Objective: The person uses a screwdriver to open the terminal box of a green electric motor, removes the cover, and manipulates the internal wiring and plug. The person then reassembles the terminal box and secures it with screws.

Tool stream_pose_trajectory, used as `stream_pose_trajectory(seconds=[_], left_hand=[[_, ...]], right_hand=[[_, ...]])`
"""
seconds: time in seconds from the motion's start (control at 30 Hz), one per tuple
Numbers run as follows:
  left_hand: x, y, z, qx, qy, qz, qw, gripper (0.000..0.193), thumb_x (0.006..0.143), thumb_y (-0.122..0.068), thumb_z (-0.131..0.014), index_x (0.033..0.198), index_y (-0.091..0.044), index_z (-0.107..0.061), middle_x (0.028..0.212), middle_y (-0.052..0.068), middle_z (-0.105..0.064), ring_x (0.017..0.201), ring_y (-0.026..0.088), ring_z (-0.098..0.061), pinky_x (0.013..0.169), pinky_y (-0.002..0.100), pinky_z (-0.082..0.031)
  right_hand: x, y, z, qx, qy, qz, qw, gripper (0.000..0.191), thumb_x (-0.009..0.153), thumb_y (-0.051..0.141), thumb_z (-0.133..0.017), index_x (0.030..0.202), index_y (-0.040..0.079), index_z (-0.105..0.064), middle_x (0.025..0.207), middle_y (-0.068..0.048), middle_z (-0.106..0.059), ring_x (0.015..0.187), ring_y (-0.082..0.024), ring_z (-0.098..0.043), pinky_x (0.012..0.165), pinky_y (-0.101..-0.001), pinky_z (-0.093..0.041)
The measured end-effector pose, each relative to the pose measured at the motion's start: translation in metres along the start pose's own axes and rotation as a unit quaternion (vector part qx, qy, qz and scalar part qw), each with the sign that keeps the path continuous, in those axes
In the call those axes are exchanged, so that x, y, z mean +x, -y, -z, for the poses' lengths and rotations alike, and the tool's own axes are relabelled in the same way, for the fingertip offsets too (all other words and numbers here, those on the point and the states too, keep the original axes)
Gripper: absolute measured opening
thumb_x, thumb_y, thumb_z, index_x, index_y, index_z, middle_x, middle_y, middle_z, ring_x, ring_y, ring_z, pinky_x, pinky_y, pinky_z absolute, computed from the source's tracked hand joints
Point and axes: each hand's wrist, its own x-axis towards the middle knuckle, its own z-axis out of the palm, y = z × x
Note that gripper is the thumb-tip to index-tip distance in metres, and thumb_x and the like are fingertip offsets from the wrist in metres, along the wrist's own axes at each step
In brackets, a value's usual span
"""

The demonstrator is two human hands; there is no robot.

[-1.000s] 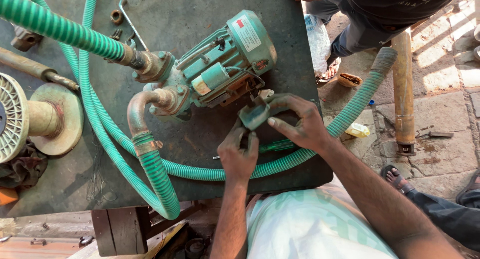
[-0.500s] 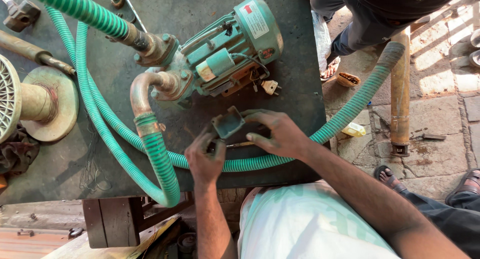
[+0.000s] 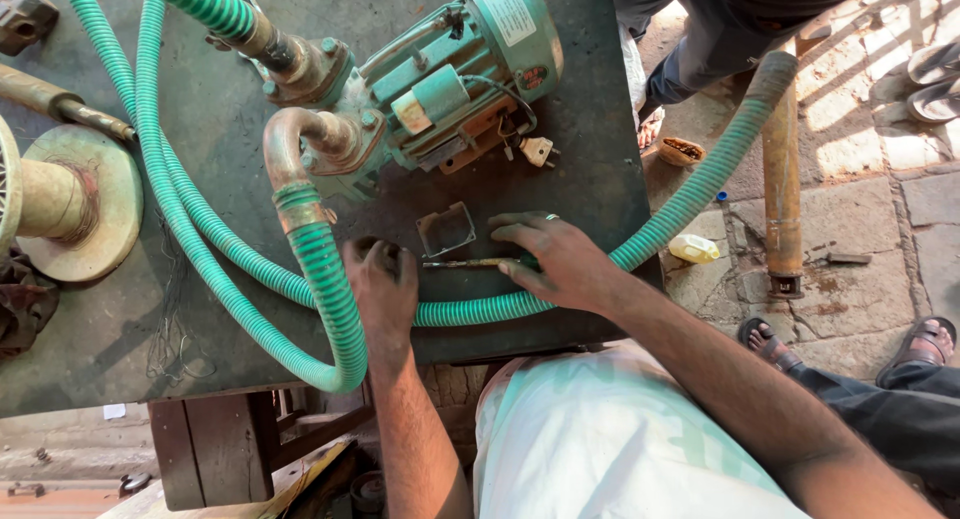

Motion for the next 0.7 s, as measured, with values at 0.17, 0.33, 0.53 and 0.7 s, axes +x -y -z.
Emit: stream_pose_trajectory(seconds=[0.17,0.33,0.53,0.7], left_hand=[[0.01,0.007,0.001,0.092,0.079,0.025,0.992,0.033,0.091,-0.027,-0.07,0.109,-0.001,-0.076,0.115,0.028,-0.055,0.104,0.043,-0.056,0.089,0.055,-0.048],[0.012,0.029,-0.01,0.065,0.093,0.022,0.993,0.036,0.093,-0.03,-0.07,0.113,0.0,-0.075,0.115,0.029,-0.055,0.104,0.044,-0.056,0.088,0.055,-0.048],[0.006,0.059,-0.026,-0.022,0.124,0.059,0.99,0.033,0.098,-0.028,-0.07,0.098,0.005,-0.068,0.086,0.022,-0.068,0.079,0.037,-0.065,0.078,0.051,-0.05],[-0.004,0.059,-0.016,-0.078,0.005,-0.032,0.996,0.032,0.095,-0.024,-0.075,0.106,0.005,-0.064,0.089,0.017,-0.067,0.074,0.031,-0.069,0.067,0.044,-0.056]], right_hand=[[-0.014,0.011,0.005,-0.01,-0.041,-0.023,0.999,0.036,0.092,0.019,-0.072,0.123,0.002,-0.066,0.138,-0.015,-0.064,0.118,-0.036,-0.064,0.1,-0.0466,-0.052],[-0.031,0.02,0.007,-0.02,-0.085,-0.059,0.994,0.036,0.092,0.018,-0.072,0.124,0.002,-0.066,0.138,-0.015,-0.065,0.124,-0.034,-0.063,0.103,-0.0452,-0.053],[-0.053,0.03,0.001,-0.026,-0.142,-0.101,0.984,0.031,0.095,0.016,-0.072,0.122,0.002,-0.068,0.139,-0.015,-0.065,0.127,-0.032,-0.062,0.103,-0.0429,-0.055],[-0.07,0.044,-0.009,-0.031,-0.213,-0.101,0.971,0.026,0.096,0.015,-0.072,0.118,0.002,-0.07,0.133,-0.015,-0.069,0.12,-0.028,-0.069,0.099,-0.0391,-0.059]])
